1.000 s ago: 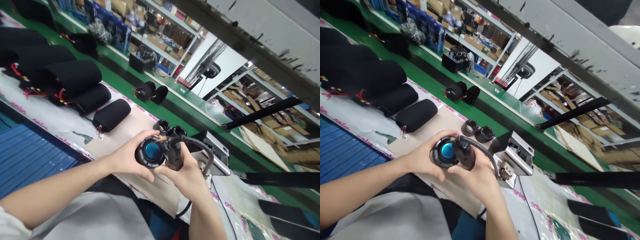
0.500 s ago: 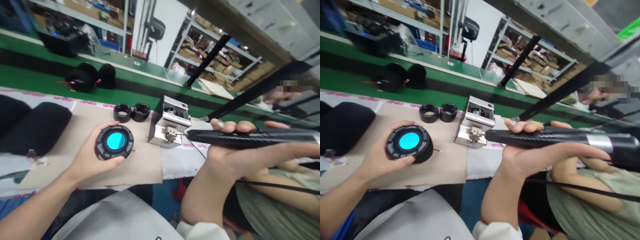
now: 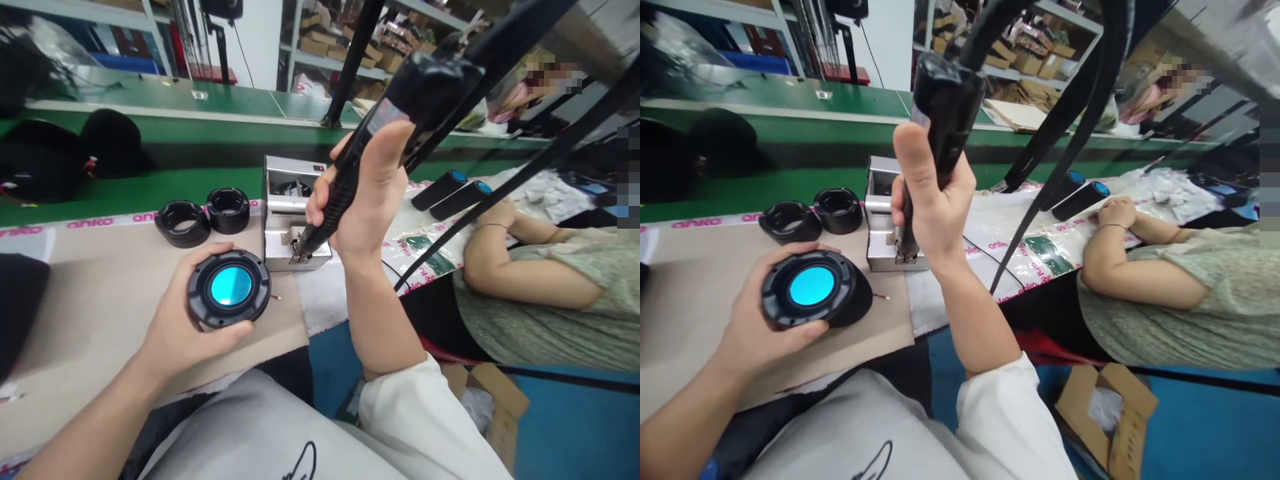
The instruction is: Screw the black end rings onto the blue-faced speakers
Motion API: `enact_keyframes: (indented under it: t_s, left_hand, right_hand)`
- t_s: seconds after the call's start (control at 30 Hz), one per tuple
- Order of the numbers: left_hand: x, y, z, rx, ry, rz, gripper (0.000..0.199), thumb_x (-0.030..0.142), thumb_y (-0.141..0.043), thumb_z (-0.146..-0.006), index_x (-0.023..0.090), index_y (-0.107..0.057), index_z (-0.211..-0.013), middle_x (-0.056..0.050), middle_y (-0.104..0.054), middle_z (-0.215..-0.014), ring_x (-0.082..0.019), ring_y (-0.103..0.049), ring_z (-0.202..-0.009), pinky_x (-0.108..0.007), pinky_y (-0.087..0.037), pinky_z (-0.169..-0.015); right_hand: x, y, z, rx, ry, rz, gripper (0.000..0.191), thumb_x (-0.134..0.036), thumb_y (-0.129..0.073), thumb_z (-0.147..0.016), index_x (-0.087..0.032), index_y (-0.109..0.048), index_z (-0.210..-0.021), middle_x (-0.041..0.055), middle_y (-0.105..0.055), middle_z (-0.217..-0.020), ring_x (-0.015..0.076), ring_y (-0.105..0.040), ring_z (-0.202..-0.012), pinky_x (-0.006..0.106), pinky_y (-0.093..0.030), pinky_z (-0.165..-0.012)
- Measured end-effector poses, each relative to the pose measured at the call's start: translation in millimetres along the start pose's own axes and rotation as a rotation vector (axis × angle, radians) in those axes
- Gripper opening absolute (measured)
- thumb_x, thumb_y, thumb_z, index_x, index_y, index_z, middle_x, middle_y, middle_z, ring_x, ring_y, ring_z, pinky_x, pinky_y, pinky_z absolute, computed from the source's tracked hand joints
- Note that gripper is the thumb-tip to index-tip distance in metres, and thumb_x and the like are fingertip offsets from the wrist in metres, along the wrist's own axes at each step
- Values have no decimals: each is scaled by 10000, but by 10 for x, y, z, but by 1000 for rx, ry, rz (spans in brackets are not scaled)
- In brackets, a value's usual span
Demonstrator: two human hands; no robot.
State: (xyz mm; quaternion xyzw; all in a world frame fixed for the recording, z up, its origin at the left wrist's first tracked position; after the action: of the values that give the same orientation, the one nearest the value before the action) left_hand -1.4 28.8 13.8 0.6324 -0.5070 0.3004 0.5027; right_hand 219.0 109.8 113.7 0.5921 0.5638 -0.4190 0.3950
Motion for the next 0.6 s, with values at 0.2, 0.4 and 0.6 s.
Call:
enact_keyframes:
  t_s: [0.2, 0.4, 0.6]
  left_hand:
    - [-21, -2, 14, -9, 11, 8, 863, 461, -943, -719, 280, -521, -1449, -122, -641, -1499, -384, -668, -1367, -538, -581, -1156]
    - [3, -1, 5, 1, 0, 8, 865, 451, -948, -704, 275, -522, -1437, -120, -649, -1483, -381, -673, -1354, -531, -588, -1143]
    - [28, -19, -36, -20, 29, 24, 866, 492, -940, -706, 264, -511, -1422, -122, -666, -1445, -367, -698, -1309, -506, -606, -1116]
  right_hand:
    - [25, 11, -65, -96, -93, -2, 916, -1060, -607, -707, -341, -505, -1266, -71, -507, -622, 180, -547, -559, 371, -496, -541]
    - [91, 47, -86, -186, -142, 92, 903, -1114, -535, -659, -328, -435, -1090, -59, -515, -644, 170, -570, -586, 350, -515, -550]
    - [-180, -33, 65, -52, -59, -150, 511, -755, -395, -1064, -275, -452, -901, -27, -489, -621, 174, -512, -479, 332, -443, -465]
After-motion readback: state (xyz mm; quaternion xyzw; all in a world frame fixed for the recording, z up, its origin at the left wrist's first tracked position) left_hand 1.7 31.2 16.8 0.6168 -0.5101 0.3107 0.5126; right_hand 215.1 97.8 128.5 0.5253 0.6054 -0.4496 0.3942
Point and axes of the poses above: each hand's wrist, its own z-axis away from the middle knuckle, its own y-axis out of the back of the hand, x = y × z, the point moved 4 cm from there along -z, towards the middle knuckle
